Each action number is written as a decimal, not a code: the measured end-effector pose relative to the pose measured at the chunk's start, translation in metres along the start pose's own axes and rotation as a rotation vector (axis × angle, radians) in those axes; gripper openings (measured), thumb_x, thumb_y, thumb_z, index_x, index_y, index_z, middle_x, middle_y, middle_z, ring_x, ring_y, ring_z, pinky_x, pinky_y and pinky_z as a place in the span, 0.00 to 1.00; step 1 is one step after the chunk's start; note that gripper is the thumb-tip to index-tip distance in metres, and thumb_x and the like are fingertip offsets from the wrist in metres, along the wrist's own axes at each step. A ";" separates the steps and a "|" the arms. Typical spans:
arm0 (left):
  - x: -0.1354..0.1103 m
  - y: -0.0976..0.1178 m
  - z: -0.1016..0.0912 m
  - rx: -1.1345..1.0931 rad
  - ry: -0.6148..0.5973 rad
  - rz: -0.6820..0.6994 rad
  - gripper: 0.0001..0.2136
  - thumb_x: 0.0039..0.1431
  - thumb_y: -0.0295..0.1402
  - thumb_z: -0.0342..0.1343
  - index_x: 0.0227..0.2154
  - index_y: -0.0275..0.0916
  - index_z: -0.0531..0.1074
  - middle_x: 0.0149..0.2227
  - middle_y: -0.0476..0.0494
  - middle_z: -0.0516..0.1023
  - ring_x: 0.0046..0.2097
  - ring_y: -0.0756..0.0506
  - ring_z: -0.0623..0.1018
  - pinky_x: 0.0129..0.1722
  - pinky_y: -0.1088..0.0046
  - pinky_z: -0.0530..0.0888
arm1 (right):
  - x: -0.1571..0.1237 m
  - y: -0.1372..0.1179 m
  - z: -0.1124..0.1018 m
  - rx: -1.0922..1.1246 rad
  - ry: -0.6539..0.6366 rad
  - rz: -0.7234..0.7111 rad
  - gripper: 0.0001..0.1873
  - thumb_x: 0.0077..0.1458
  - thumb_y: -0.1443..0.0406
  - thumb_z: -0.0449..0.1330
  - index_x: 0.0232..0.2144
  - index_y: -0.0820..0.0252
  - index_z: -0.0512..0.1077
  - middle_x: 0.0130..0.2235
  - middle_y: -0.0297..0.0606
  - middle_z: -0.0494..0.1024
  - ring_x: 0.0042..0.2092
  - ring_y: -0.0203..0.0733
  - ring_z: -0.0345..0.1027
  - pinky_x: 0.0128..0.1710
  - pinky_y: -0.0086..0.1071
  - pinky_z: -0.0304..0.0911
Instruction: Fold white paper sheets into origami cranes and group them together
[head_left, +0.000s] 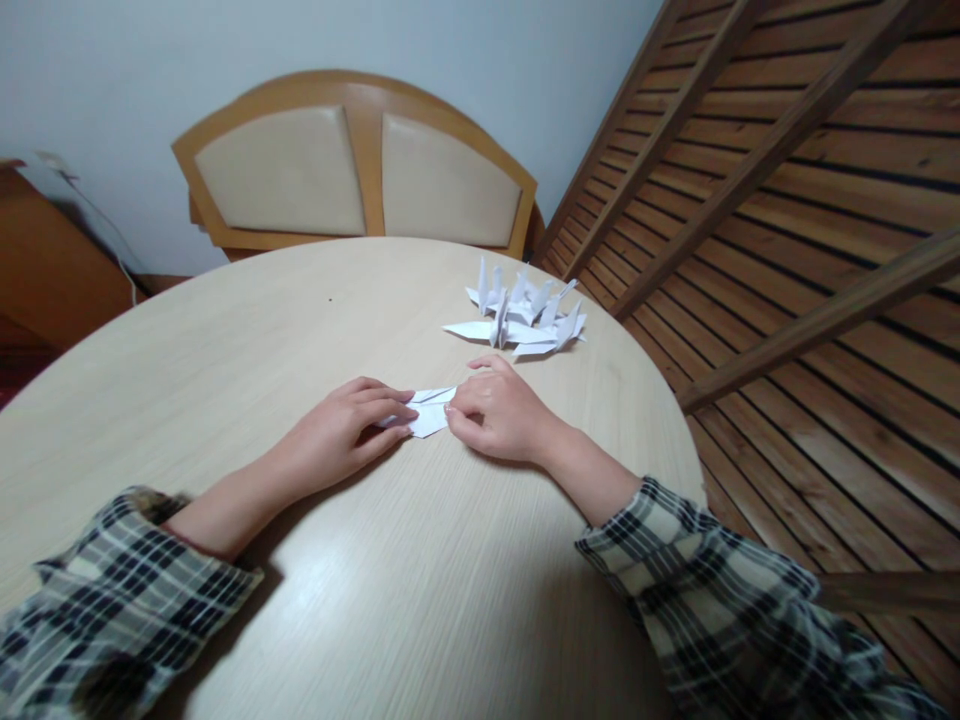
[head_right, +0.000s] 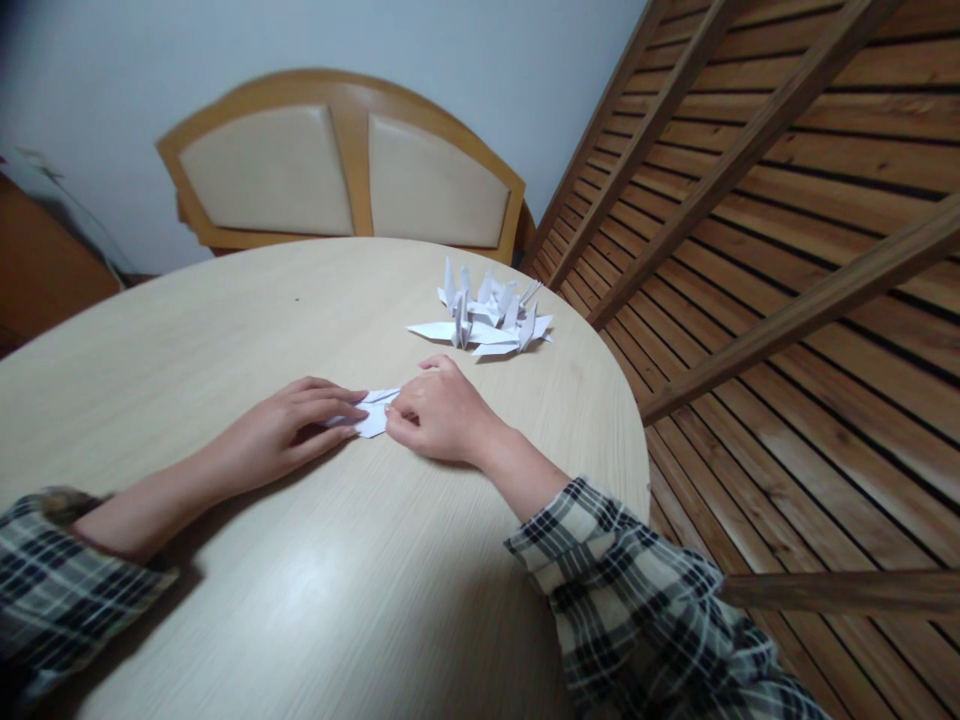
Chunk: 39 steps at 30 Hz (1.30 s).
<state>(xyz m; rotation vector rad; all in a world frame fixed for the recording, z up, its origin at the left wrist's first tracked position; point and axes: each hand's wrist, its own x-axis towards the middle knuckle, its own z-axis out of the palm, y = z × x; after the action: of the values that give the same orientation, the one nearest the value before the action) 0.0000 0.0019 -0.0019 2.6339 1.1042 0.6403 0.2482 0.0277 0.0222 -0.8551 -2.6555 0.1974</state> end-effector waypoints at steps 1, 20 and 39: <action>0.000 -0.001 0.000 -0.026 -0.004 -0.016 0.13 0.69 0.39 0.53 0.47 0.40 0.79 0.52 0.38 0.82 0.52 0.39 0.77 0.53 0.55 0.74 | 0.000 0.000 0.000 0.006 0.002 0.004 0.17 0.62 0.66 0.54 0.23 0.59 0.75 0.27 0.34 0.80 0.31 0.37 0.66 0.56 0.41 0.49; 0.001 -0.001 0.001 -0.157 0.017 -0.123 0.11 0.65 0.42 0.57 0.42 0.41 0.76 0.51 0.39 0.80 0.52 0.38 0.76 0.53 0.54 0.72 | 0.003 0.004 0.009 -0.037 -0.071 -0.003 0.12 0.60 0.56 0.66 0.37 0.58 0.80 0.35 0.36 0.77 0.40 0.42 0.66 0.45 0.36 0.51; -0.001 -0.004 0.002 -0.163 0.006 -0.137 0.11 0.66 0.42 0.56 0.43 0.41 0.76 0.52 0.38 0.79 0.53 0.37 0.75 0.54 0.54 0.72 | 0.005 0.002 0.009 -0.025 -0.085 0.014 0.10 0.63 0.60 0.63 0.35 0.59 0.80 0.34 0.37 0.79 0.41 0.42 0.67 0.48 0.37 0.49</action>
<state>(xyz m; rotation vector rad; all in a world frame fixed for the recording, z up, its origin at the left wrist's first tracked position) -0.0020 0.0041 -0.0058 2.3973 1.1696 0.6796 0.2422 0.0316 0.0152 -0.8931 -2.7370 0.2085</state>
